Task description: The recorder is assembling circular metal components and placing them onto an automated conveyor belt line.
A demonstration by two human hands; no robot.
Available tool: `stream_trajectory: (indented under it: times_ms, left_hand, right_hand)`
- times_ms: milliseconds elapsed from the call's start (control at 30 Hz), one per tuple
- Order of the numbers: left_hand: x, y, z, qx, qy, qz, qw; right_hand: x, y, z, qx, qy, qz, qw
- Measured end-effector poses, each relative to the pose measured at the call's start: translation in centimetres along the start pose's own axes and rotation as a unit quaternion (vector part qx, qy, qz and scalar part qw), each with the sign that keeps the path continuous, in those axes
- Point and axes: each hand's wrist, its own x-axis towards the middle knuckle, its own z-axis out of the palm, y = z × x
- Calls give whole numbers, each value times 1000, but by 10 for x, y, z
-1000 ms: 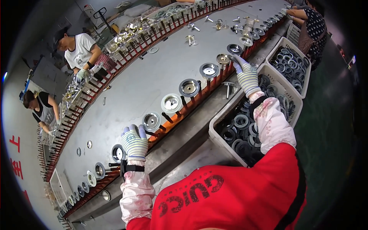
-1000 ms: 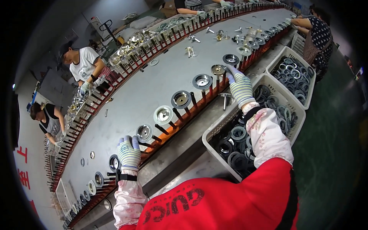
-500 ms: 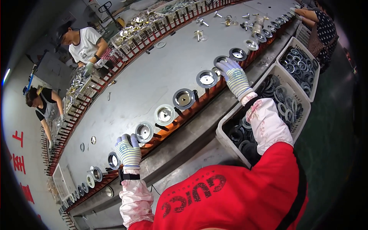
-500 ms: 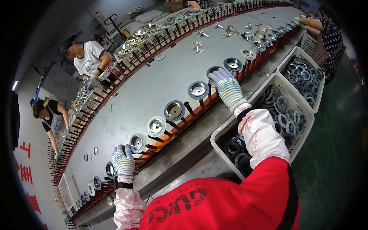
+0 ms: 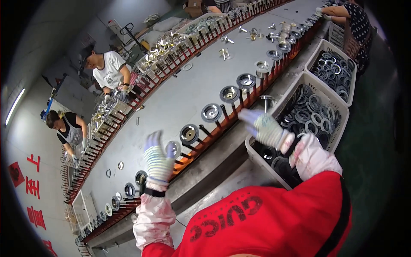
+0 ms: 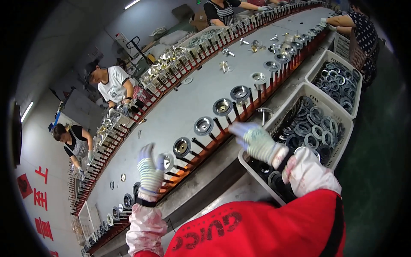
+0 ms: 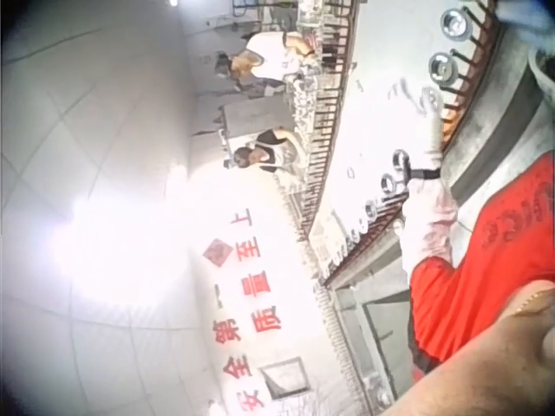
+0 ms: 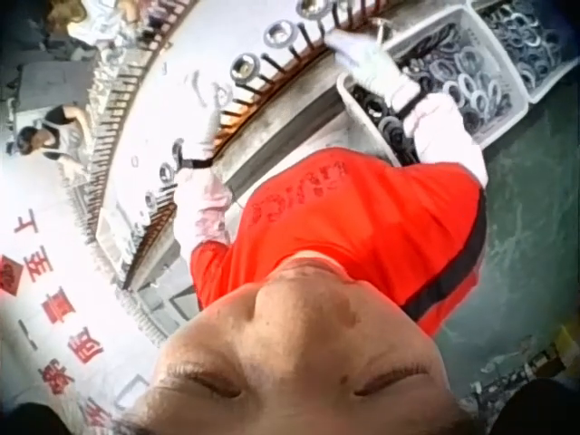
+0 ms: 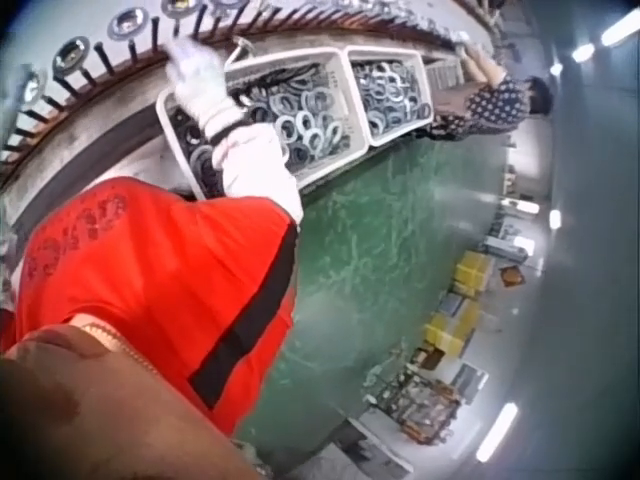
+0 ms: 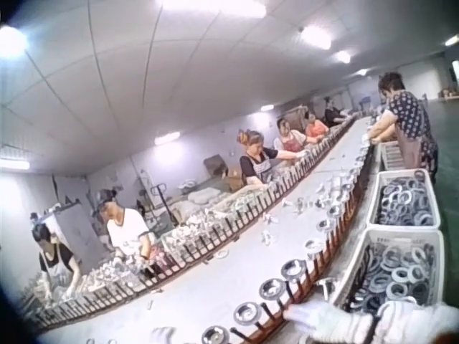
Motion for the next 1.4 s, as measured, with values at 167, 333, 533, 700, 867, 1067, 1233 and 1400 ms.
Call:
stream_trajectory:
  times_ms: [167,333,533,700,867,1067,1233,1400]
  left_hand:
    - [83,97,50,-108,-28,141,984]
    - [132,128,108,-22,-137,107,985]
    - [154,121,133,-21,-330,-112,937]
    - [115,129,111,28,-241,-104,965]
    - [90,133,91,1,-215,-100,971]
    - [103,94,117,11,-344,-123,931]
    - [94,86,115,55,-308,-186,931]
    - [61,65,114,36,-273,-168,947]
  right_hand:
    - [-92,-45,0,24,-141,50,988]
    - [-149,-80,15,101,-121,152,976]
    - [-135,-83,17,58,-154,162,973]
    - [-135,-80,14,62,-136,154,977]
    - [-139,-74,7,70,-136,160,975]
    - [-135,-66,4,46,-159,169,972]
    - [-130,-53,-1,85,-208,219,949]
    - [-121,-44,-7,139,-183,183,956]
